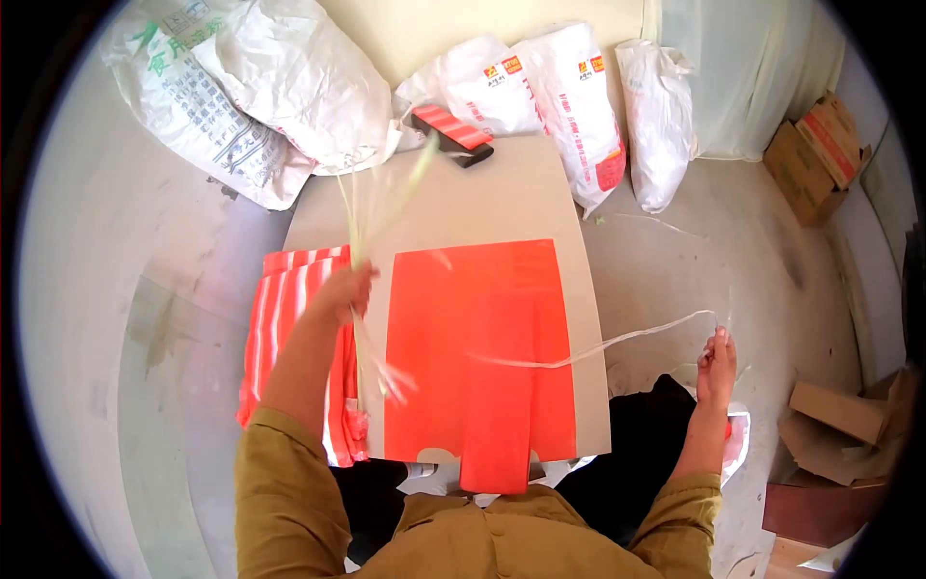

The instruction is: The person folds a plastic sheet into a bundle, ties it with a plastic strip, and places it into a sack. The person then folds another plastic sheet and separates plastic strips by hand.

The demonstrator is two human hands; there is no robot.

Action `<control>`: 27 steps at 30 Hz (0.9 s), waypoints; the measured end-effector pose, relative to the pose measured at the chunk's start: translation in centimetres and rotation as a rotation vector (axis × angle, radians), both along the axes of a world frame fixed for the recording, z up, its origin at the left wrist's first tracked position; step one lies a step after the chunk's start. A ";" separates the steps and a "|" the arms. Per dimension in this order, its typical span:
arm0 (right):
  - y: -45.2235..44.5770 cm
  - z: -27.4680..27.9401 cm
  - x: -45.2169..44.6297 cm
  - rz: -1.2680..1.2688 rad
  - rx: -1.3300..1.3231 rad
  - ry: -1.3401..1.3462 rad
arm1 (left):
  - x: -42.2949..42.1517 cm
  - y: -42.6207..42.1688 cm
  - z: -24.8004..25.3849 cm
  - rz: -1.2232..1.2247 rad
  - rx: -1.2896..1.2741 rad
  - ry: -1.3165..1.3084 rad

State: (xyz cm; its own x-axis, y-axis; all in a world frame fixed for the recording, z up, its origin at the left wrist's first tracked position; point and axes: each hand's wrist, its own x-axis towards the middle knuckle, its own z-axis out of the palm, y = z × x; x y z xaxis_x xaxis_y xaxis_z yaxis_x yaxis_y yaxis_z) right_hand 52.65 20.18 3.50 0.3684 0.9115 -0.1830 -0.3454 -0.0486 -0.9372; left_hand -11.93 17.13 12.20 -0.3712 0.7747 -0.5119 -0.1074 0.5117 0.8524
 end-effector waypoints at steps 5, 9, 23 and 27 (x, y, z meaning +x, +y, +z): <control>0.1 0.2 -0.8 0.043 -0.039 -0.018 | -2.3 -5.3 -9.9 -0.086 -0.324 0.060; 0.4 0.0 -0.9 0.056 -0.019 0.021 | -2.5 -7.1 -10.5 -0.282 -0.321 0.454; 0.5 1.6 -3.4 0.076 -0.026 0.025 | 7.7 -0.6 -6.3 -0.720 0.219 1.204; 0.4 1.4 -2.8 0.096 -0.032 0.021 | 5.4 2.4 -11.4 -0.341 0.395 1.123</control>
